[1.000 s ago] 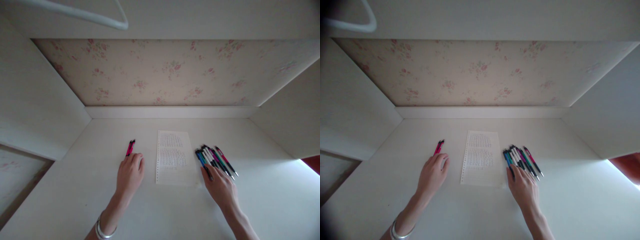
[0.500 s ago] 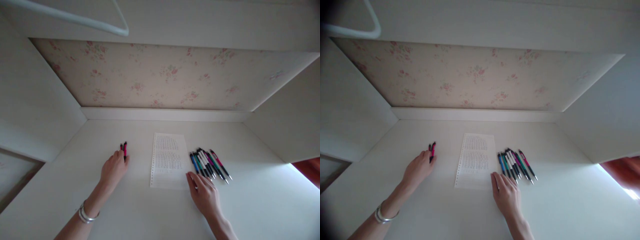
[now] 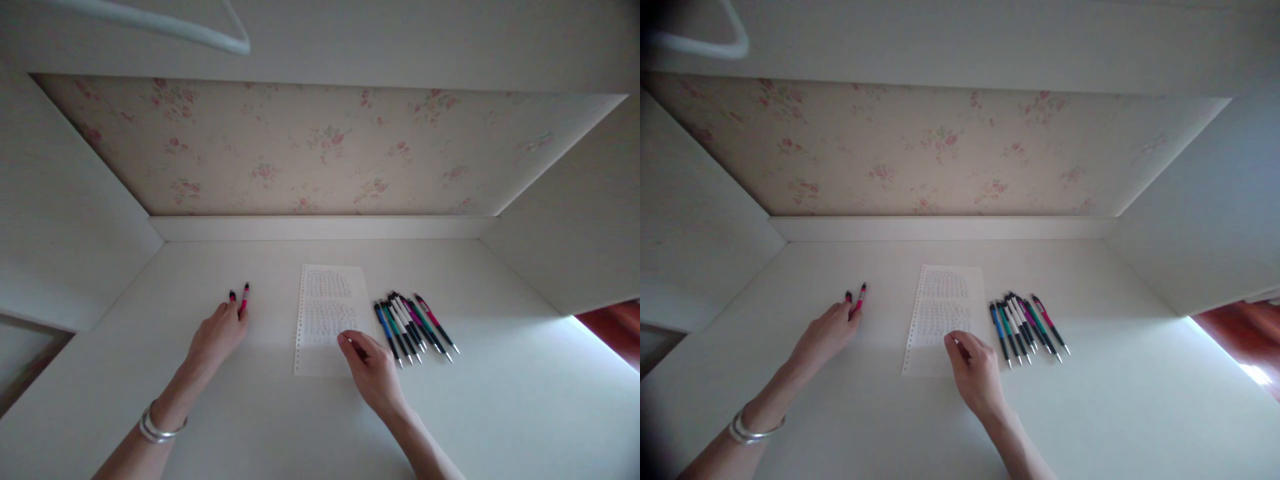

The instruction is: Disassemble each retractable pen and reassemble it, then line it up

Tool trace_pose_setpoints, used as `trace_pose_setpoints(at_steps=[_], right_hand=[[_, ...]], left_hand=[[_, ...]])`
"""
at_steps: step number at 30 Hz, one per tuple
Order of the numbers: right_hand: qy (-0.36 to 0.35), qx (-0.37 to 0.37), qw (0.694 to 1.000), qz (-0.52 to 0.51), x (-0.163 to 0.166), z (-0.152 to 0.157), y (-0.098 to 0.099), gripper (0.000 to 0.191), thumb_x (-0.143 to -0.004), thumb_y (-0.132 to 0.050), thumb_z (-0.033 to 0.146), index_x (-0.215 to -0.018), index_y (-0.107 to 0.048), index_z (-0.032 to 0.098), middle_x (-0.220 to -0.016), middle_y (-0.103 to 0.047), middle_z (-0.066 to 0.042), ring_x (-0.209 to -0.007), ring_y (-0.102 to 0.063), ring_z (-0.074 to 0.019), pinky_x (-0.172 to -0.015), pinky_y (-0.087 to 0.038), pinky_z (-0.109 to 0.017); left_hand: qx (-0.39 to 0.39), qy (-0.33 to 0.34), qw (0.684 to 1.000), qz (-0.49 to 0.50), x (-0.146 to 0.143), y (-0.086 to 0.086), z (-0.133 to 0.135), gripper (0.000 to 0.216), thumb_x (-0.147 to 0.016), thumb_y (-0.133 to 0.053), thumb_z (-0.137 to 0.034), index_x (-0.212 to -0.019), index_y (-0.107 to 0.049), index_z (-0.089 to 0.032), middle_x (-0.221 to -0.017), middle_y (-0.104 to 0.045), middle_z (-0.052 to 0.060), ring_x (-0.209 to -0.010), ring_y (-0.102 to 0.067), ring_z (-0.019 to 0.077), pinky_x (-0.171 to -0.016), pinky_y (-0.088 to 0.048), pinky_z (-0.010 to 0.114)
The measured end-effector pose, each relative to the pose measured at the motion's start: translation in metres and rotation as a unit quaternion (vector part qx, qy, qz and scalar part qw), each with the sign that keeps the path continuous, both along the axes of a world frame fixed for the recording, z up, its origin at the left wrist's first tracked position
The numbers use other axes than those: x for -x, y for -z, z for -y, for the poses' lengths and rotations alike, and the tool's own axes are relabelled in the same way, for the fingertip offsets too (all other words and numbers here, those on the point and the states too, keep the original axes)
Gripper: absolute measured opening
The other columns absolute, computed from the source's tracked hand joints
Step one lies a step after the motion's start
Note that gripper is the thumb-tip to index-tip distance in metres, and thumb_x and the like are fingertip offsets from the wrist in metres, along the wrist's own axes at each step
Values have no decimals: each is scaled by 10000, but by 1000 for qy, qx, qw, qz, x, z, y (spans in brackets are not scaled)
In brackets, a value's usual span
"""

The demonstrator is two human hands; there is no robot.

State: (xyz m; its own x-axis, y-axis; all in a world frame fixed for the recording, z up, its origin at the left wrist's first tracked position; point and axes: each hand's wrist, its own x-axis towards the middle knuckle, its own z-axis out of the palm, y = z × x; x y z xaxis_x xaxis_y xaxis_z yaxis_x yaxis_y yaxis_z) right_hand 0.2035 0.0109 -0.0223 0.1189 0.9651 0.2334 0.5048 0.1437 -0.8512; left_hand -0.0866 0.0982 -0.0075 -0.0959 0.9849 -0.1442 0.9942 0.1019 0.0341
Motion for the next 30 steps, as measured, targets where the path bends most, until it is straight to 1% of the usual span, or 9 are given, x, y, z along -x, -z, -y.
trace_pose_setpoints(at_steps=[5, 9, 11, 14, 17, 20, 22, 27, 30], right_hand=[[6, 27, 999, -46, 7, -2, 7, 285, -922, -564, 415, -833, -704, 183, -605, -592, 9, -515, -499, -116, -497, -383, -219], [32, 27, 997, -72, 4, 0, 11, 292, -924, -555, 431, -869, -696, 181, -643, -609, 3, -552, -518, -120, -523, -401, -217], [44, 20, 996, -81, 3, 1, 11, 299, -930, -542, 439, -896, -688, 180, -668, -623, -4, -576, -538, -125, -537, -414, -216], [20, 25, 997, -68, 0, 4, 8, 319, -957, -490, 438, -952, -683, 184, -672, -627, -8, -579, -554, -130, -529, -417, -216], [-38, 20, 999, -19, -2, 8, 3, 320, -978, -446, 417, -1035, -677, 202, -725, -649, -21, -652, -594, -149, -585, -447, -228], [-85, -3, 996, 19, -3, 10, 0, 297, -987, -436, 392, -1051, -670, 220, -768, -669, -26, -729, -613, -163, -677, -464, -248], [-93, -5, 995, 18, -3, 10, 1, 304, -998, -419, 378, -958, -671, 213, -728, -657, -17, -693, -598, -152, -661, -450, -240], [-86, 19, 996, -9, 0, 6, 7, 352, -1005, -407, 358, -754, -591, 196, -626, -601, 9, -578, -560, -113, -561, -404, -204], [-92, -6, 996, 8, 0, 7, 8, 307, -1001, -406, 320, -763, -561, 202, -614, -589, 19, -558, -552, -107, -545, -403, -199]], left_hand=[[-4, -39, 998, 44, 2, 3, 2, 410, -977, -288, -398, -1146, -555, -137, -1121, -622, 196, -813, -685, 318, -682, -482, 399], [-62, -86, 962, 251, -8, 1, 8, 331, -958, -350, -450, -982, -536, -177, -786, -622, 58, -669, -628, 225, -596, -429, 305], [-85, -112, 897, 418, -25, -3, 16, 370, -934, -389, -548, -939, -505, -197, -638, -525, -24, -530, -537, 163, -509, -375, 256], [-51, -124, 754, 643, -63, -5, 35, 428, -874, -489, -641, -941, -464, -219, -608, -454, -83, -417, -394, 83, -429, -279, 198], [18, -80, 652, 754, -102, 1, 55, 388, -884, -555, -584, -885, -457, -208, -675, -528, -65, -428, -419, 50, -436, -298, 182], [71, -57, 587, 805, -127, 11, 70, 369, -888, -581, -552, -939, -479, -201, -841, -611, -11, -493, -513, 66, -469, -371, 204], [84, -49, 575, 812, -135, 16, 77, 365, -901, -565, -550, -977, -480, -203, -820, -616, -10, -522, -543, 85, -507, -399, 222], [129, -3, 595, 793, -136, 15, 83, 333, -929, -521, -536, -964, -460, -211, -771, -582, -28, -559, -514, 95, -571, -387, 239], [156, 33, 646, 746, -131, 15, 83, 321, -923, -534, -513, -861, -479, -204, -591, -414, -79, -529, -367, 94, -524, -290, 224]])
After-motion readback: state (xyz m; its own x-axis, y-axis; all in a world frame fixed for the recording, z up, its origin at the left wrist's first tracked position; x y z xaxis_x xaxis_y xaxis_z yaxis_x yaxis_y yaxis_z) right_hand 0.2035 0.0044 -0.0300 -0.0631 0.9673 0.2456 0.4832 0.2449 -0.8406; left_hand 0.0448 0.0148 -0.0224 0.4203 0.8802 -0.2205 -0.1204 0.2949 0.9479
